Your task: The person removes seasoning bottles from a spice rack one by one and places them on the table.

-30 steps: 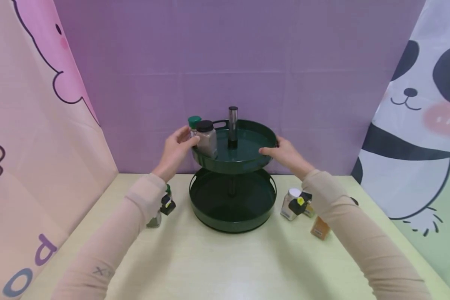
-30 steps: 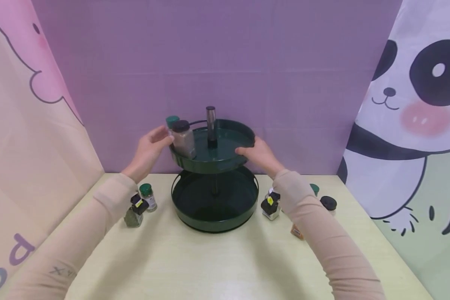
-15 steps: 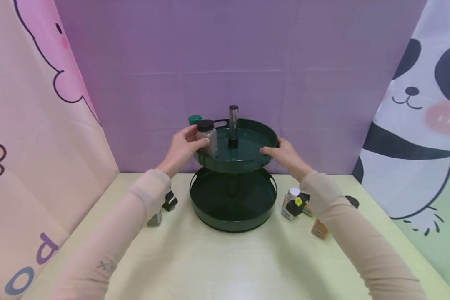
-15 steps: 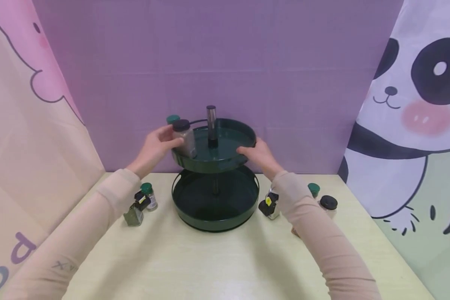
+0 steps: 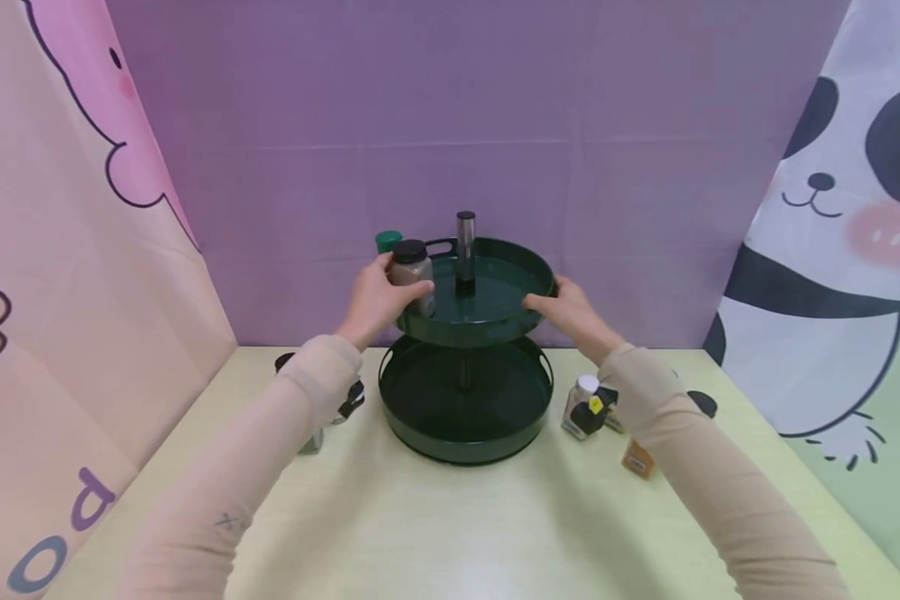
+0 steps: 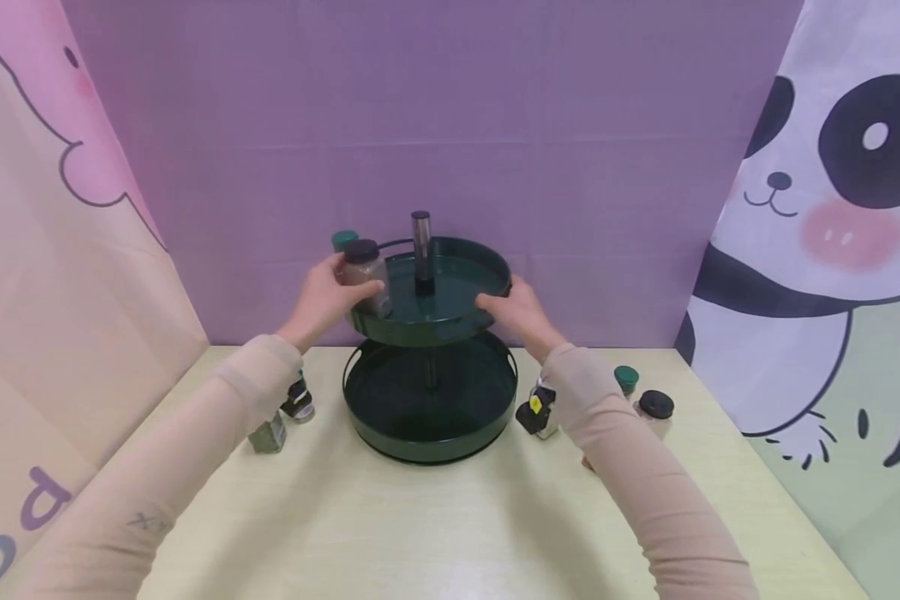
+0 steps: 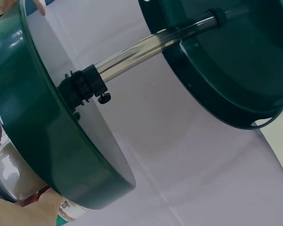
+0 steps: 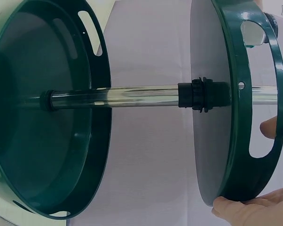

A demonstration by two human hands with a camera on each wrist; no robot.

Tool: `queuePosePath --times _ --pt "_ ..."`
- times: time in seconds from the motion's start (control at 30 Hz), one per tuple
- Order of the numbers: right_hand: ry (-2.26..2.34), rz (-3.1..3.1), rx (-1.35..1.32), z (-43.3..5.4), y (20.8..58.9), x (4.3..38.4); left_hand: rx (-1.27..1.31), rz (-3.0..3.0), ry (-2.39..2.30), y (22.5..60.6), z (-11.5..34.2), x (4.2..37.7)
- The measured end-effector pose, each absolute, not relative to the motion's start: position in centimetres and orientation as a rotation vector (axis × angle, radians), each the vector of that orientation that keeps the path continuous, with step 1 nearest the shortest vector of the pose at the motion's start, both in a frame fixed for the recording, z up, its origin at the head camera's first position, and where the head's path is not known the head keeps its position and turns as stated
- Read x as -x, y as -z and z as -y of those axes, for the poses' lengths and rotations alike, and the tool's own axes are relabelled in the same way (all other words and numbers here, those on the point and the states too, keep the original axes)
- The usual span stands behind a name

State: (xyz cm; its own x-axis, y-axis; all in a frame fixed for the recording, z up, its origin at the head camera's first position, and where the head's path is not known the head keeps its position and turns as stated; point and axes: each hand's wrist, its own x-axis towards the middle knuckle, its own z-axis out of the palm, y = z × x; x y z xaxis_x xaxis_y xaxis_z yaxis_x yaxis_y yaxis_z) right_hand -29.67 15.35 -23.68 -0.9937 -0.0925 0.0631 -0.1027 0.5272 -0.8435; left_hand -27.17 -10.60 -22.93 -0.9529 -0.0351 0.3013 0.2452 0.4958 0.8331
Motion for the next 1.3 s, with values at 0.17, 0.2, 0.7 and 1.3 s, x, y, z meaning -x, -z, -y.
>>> queuePosePath --times 0.17,0.2,0.7,1.3 --pt "-1.525 2.729 -0.166 -15.39 23.76 29.57 0.140 2.466 1.372 22.83 10.20 27.37" --pt "-1.524 2.726 -0.166 -15.39 23.78 29.57 0.135 2.465 1.366 22.85 10.17 27.41" --pt "-1.539 2.721 -0.149 -15.37 24.02 29.67 0.131 2.443 1.369 23.16 10.30 27.67" --pt "-1.532 2.717 -0.145 -15.23 24.11 29.76 0.126 2.405 1.398 23.34 10.40 28.19"
